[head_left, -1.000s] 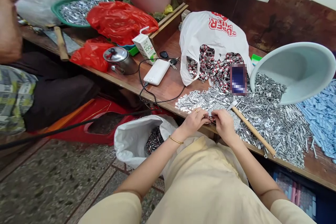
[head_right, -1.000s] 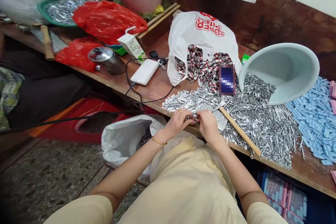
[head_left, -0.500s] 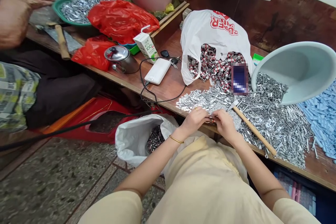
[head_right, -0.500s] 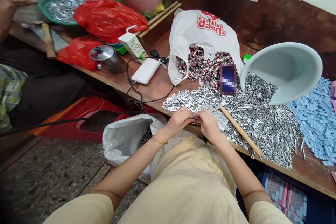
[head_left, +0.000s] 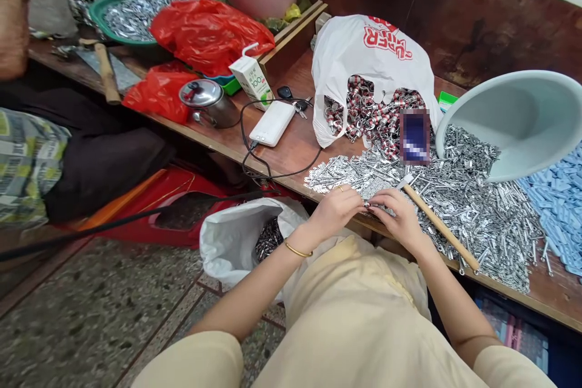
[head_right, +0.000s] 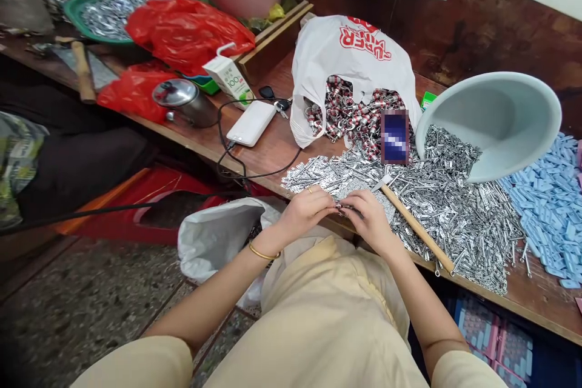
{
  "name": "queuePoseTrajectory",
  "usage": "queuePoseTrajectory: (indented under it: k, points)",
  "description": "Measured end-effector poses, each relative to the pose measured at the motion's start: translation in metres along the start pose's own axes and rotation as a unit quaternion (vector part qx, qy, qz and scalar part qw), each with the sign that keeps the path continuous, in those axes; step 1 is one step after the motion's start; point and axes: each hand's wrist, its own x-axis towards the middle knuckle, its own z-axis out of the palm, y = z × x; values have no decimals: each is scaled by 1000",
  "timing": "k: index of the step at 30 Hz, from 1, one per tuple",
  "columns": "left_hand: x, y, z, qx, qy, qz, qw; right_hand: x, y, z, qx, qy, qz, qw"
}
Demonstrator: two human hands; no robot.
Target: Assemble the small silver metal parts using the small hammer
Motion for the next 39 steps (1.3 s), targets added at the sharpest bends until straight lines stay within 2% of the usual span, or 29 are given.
queuePoseTrajectory:
  k: [5, 7, 9, 11, 13, 15, 17, 18, 20, 23, 25, 26, 29, 33, 36, 39]
  points:
    - [1, 1, -10, -59, -4, 39, 997, -1, -15, -13, 48, -2, 8, 999]
    - [-1, 1, -8, -103, 21, 32, 994, -5, -19, -14, 66, 24, 27, 997]
    - [-3, 3, 1, -149, 74, -7, 986, -12, -21, -8, 93, 66, 59, 992]
    - [-7, 9, 15, -210, 128, -78, 966, -19, -20, 3, 126, 112, 100, 981]
    - [-10, 16, 31, -294, 157, -154, 930, -26, -17, 17, 135, 135, 149, 970]
    - [-13, 23, 44, -366, 166, -217, 889, -32, -11, 24, 117, 127, 188, 967]
    - [-16, 24, 50, -399, 149, -262, 866, -36, -2, 15, 85, 104, 206, 969]
    - [-17, 21, 49, -406, 131, -279, 860, -38, 5, 3, 65, 101, 210, 970]
    - [-18, 12, 41, -419, 98, -309, 848, -42, 24, -34, 7, 121, 222, 967]
    - [-20, -6, 23, -427, 75, -358, 827, -47, 62, -98, -92, 190, 250, 945]
    - [-19, -15, 15, -423, 59, -384, 819, -48, 88, -125, -229, 142, 245, 931]
    - [-17, -18, 13, -420, 45, -392, 817, -48, 99, -131, -272, 111, 230, 928]
    - [-12, -27, 11, -411, 7, -404, 817, -46, 122, -129, -352, 38, 183, 917]
    - [-8, -40, 6, -399, -33, -422, 813, -45, 133, -117, -389, 10, 168, 906]
    - [-7, -50, 1, -414, -62, -434, 798, -50, 132, -118, -379, 16, 178, 908]
    - [-5, -54, 0, -431, -74, -438, 785, -56, 127, -122, -327, 61, 207, 920]
